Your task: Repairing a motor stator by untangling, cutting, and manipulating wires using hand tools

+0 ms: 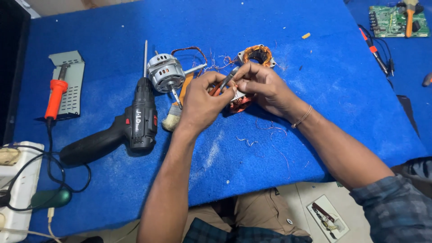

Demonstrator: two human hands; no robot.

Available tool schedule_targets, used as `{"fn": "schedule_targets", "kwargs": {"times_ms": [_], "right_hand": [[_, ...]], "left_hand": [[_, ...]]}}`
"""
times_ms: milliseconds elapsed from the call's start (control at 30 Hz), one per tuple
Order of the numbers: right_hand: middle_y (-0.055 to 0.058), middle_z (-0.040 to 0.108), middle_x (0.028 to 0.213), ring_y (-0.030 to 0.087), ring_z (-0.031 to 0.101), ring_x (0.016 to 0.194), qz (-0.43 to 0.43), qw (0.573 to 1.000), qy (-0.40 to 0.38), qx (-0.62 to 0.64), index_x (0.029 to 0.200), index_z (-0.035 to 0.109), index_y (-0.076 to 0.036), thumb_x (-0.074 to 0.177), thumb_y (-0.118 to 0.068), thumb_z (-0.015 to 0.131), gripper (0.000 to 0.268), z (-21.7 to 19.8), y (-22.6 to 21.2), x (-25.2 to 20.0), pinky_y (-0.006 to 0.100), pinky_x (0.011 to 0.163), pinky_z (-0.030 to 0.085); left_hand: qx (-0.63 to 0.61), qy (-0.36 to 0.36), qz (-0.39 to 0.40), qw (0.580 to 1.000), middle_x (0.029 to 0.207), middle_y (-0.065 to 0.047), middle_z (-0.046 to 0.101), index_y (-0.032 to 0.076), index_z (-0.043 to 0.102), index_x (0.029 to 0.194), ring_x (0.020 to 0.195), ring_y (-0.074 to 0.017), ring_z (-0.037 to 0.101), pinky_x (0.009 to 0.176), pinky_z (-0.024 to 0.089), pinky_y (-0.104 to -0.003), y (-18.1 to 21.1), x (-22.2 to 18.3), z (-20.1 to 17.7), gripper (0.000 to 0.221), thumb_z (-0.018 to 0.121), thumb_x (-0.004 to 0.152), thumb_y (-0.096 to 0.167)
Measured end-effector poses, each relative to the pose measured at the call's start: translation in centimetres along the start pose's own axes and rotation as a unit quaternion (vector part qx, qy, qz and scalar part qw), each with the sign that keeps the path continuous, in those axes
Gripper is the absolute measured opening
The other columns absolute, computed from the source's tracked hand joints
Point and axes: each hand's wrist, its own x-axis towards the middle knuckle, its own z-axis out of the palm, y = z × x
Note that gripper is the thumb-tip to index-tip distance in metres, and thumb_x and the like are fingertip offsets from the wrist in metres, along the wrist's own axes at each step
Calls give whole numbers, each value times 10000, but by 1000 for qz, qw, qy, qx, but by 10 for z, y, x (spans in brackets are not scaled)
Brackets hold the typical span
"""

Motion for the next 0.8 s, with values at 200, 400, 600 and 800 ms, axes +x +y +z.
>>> {"fn": "schedule_targets", "kwargs": {"times_ms": [200, 400, 600, 800], "right_hand": [[131, 641, 1028, 195, 595, 966, -14, 981, -102, -163, 1223, 627, 7, 813, -174, 808, 483, -10, -10, 2, 302, 773, 541], [84, 640, 934, 164, 578, 874, -7, 959, -122, -255, 1176, 666, -30, 818, -153, 840, 417, -21, -6, -1, 301, 761, 510], [60, 650, 876, 142, 580, 817, -32, 961, -106, -252, 1137, 695, -51, 820, -132, 842, 358, -16, -6, -1, 279, 736, 503], [118, 667, 907, 197, 589, 835, -64, 953, -93, -282, 1149, 697, -54, 828, -206, 862, 392, -22, 3, -2, 349, 743, 489]], "left_hand": [[-5, 24, 15, 1000, 739, -49, 673, 117, 783, 867, 693, -124, 637, 682, 543, -287, 10, -6, -1, 95, 772, 787, 166], [5, 33, 29, 999, 768, -63, 670, 119, 775, 871, 755, -155, 648, 728, 542, -302, 8, -6, 1, 91, 777, 794, 167], [9, 32, 58, 998, 879, -73, 664, 155, 780, 916, 826, -181, 603, 803, 529, -326, 7, -6, 0, 123, 806, 799, 179], [11, 34, 41, 999, 900, -63, 641, 153, 788, 937, 866, -164, 590, 827, 512, -308, 4, -6, 4, 120, 812, 823, 185]]}}
